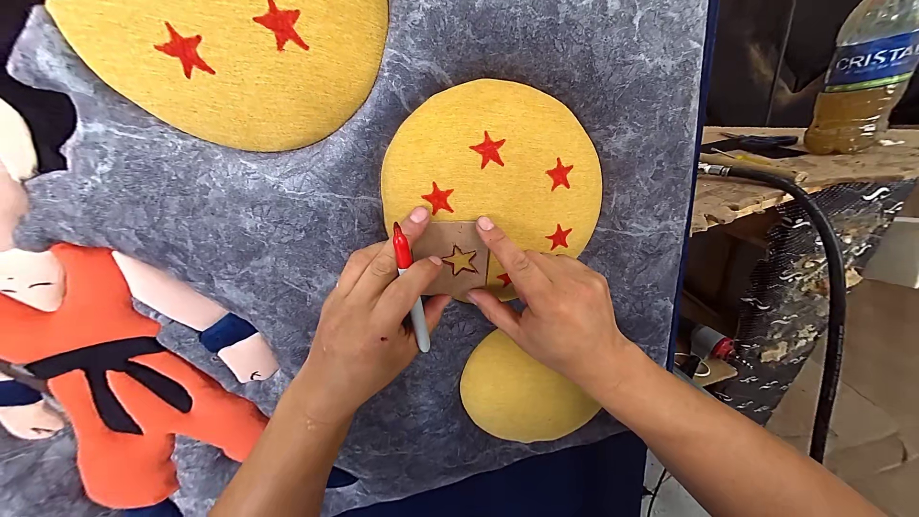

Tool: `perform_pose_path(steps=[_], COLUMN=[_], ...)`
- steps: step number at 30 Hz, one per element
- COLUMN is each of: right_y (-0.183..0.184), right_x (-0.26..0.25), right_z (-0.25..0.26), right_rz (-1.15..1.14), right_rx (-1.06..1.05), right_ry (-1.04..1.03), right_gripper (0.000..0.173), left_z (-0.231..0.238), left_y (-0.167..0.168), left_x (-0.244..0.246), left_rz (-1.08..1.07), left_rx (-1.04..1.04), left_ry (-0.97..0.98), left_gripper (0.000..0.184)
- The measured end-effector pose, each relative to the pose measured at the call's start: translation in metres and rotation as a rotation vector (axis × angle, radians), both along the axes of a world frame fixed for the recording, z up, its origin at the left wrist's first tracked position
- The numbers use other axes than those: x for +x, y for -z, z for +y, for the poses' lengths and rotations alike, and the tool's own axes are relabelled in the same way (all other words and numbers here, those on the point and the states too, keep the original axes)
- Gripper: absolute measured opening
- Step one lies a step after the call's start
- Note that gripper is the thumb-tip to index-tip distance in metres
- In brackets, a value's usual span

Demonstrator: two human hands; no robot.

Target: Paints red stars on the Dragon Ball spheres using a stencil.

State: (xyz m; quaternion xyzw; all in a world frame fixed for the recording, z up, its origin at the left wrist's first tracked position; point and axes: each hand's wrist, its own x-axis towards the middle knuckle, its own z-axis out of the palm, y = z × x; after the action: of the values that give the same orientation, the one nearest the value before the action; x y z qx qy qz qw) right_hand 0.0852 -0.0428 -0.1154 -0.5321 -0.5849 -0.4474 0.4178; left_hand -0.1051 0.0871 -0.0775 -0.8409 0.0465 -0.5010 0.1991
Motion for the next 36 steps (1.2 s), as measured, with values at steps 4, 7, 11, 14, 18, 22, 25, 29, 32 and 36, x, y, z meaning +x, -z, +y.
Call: perform_pose_path(steps=[4,7,11,14,18,22,25,29,32,36], right_y=[0.0,-0.001,0.0,-0.002,-0.002,-0.002,-0.004,-0.004,-0.004,-0.004], right_x=[-0.002,-0.004,-0.005,-0.006,-0.008,-0.009,-0.011,-0.012,-0.013,-0.015], right_z=[0.001,0.001,0.001,0.001,0.002,0.001,0.0,0.0,-0.001,0.0], right_rz=[-0.001,0.015,0.024,0.022,0.028,0.036,0.048,0.068,0.089,0.096], right_rx=[0.003,0.009,0.001,-0.003,0.006,-0.006,-0.018,-0.039,-0.048,-0.051], right_ry=[0.013,0.023,0.042,0.059,0.072,0.082,0.091,0.079,0.071,0.096], right_gripper=[0.059,0.058,0.06,0.059,0.058,0.059,0.058,0.057,0.057,0.057], left_z=[0.001,0.001,0.001,0.002,0.001,-0.002,-0.013,-0.028,-0.027,-0.015], left_y=[-0.001,-0.002,-0.002,-0.001,0.0,0.002,0.005,0.009,0.007,0.007], left_x=[0.0,-0.001,0.0,0.001,0.002,-0.002,-0.014,-0.005,0.011,0.024], left_rz=[0.008,0.017,0.023,0.015,0.002,-0.015,-0.103,-0.192,-0.169,-0.213], left_rx=[0.003,-0.002,-0.008,0.001,0.022,-0.069,-0.235,-0.331,-0.34,-0.341], left_ry=[0.02,0.014,0.012,-0.006,-0.03,0.015,0.166,0.279,0.3,0.339], left_gripper=[0.041,0.04,0.039,0.035,0.035,0.039,0.036,0.035,0.027,0.019])
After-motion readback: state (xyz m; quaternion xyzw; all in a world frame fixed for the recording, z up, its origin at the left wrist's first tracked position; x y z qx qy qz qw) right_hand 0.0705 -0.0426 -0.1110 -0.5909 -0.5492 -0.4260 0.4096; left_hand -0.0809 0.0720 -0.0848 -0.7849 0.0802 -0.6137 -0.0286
